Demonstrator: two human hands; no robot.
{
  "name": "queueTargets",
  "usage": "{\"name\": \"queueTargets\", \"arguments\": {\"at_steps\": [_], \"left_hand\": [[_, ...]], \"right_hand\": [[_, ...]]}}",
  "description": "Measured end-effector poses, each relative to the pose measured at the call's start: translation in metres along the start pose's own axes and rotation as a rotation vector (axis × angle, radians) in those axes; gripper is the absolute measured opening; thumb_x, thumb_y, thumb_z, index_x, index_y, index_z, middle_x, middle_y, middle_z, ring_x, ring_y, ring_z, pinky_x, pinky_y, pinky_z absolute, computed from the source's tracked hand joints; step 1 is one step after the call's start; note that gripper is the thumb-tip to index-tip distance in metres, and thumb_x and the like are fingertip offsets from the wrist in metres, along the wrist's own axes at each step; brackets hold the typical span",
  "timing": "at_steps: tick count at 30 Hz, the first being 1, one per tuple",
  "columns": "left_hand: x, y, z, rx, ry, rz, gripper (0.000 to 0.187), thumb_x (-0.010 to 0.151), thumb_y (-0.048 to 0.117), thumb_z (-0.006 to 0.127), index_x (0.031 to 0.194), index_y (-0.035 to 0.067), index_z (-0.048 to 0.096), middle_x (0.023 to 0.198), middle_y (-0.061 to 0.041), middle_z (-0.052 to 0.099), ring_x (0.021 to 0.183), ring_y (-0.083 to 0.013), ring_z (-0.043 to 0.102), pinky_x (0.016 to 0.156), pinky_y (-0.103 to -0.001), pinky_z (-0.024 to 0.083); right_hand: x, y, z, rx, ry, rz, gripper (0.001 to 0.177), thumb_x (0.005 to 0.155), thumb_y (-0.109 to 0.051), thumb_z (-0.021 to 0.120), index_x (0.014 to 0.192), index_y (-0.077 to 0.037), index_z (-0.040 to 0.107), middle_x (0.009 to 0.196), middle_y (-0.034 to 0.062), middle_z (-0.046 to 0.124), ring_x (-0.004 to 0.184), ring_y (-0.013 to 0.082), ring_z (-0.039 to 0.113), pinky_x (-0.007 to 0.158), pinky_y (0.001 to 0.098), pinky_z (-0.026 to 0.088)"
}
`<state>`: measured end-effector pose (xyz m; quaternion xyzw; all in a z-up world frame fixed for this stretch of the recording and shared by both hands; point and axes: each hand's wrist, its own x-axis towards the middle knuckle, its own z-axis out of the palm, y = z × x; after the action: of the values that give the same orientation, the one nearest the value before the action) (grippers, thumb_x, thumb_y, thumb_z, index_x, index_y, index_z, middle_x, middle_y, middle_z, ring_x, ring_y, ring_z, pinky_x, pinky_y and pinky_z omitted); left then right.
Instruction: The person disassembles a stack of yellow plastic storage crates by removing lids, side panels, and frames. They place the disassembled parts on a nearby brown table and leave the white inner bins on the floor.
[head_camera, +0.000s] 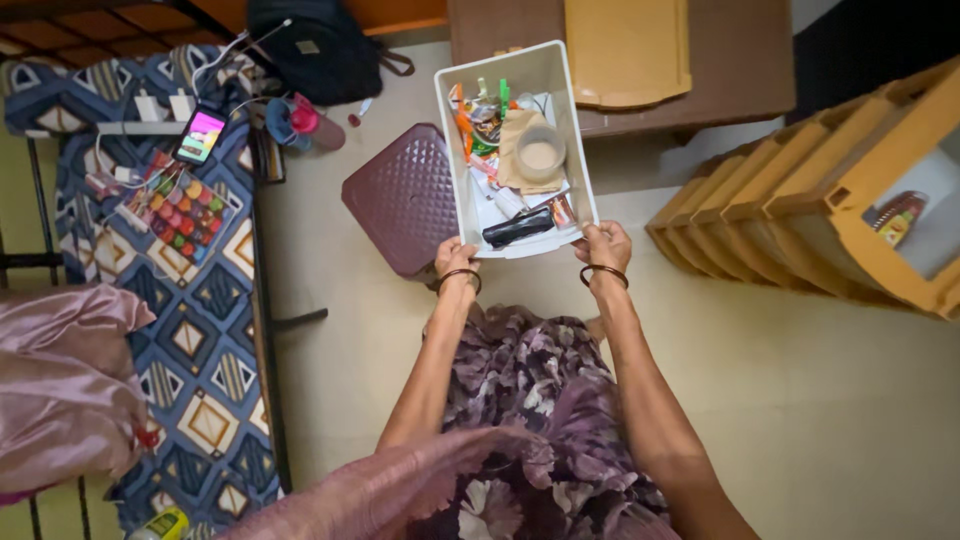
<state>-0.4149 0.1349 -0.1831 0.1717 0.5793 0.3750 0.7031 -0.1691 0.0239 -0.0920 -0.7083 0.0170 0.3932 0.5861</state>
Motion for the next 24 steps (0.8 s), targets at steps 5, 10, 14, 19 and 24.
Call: {"name": "queueTargets", "arguments": {"at_steps": [5, 10, 14, 19, 24], "left_hand": [[0.002, 0.007, -0.046, -0.009, 0.083, -0.017, 0.04, 0.08, -0.003, 0.068, 0.116, 0.01, 0.057, 0.096, -0.002, 0.065, 0.082, -0.0148, 0.063, 0.063, -0.03, 0.05], [0.011, 0.016, -0.081, -0.064, 0.168, -0.02, 0.039, 0.08, -0.004, 0.064, 0.116, 0.01, 0.057, 0.096, -0.003, 0.066, 0.082, -0.0163, 0.063, 0.064, -0.033, 0.051], [0.014, 0.022, -0.108, -0.143, 0.153, 0.007, 0.037, 0.081, -0.005, 0.063, 0.115, 0.007, 0.057, 0.097, -0.005, 0.065, 0.085, -0.0189, 0.065, 0.07, -0.034, 0.056], [0.021, 0.023, -0.136, -0.24, 0.148, 0.029, 0.034, 0.082, -0.006, 0.064, 0.114, 0.005, 0.057, 0.098, -0.009, 0.067, 0.086, -0.0224, 0.066, 0.075, -0.037, 0.057], [0.03, 0.018, -0.158, -0.25, 0.216, -0.006, 0.038, 0.08, -0.006, 0.063, 0.114, 0.008, 0.057, 0.1, -0.007, 0.069, 0.088, -0.0219, 0.066, 0.077, -0.037, 0.056]], "right_hand": [[0.0, 0.031, 0.035, -0.022, -0.083, 0.006, 0.013, 0.09, -0.013, 0.071, 0.095, -0.007, 0.061, 0.082, 0.0066, 0.071, 0.066, 0.0151, 0.072, 0.052, 0.0243, 0.054], [0.003, 0.063, 0.069, -0.073, -0.144, 0.02, 0.01, 0.091, -0.013, 0.07, 0.093, -0.008, 0.062, 0.081, 0.0063, 0.071, 0.068, 0.0139, 0.071, 0.053, 0.0239, 0.055], [0.003, 0.087, 0.093, -0.064, -0.194, 0.06, 0.01, 0.091, -0.012, 0.069, 0.091, -0.009, 0.059, 0.081, 0.0075, 0.072, 0.068, 0.0151, 0.072, 0.053, 0.0256, 0.056], [0.006, 0.11, 0.119, -0.125, -0.207, 0.091, 0.011, 0.089, -0.011, 0.069, 0.091, -0.009, 0.059, 0.083, 0.0065, 0.071, 0.068, 0.0145, 0.071, 0.053, 0.0269, 0.058], [0.007, 0.129, 0.134, -0.167, -0.256, 0.082, 0.011, 0.091, -0.012, 0.071, 0.091, -0.008, 0.061, 0.081, 0.0071, 0.07, 0.067, 0.0136, 0.068, 0.054, 0.0272, 0.057]]}}
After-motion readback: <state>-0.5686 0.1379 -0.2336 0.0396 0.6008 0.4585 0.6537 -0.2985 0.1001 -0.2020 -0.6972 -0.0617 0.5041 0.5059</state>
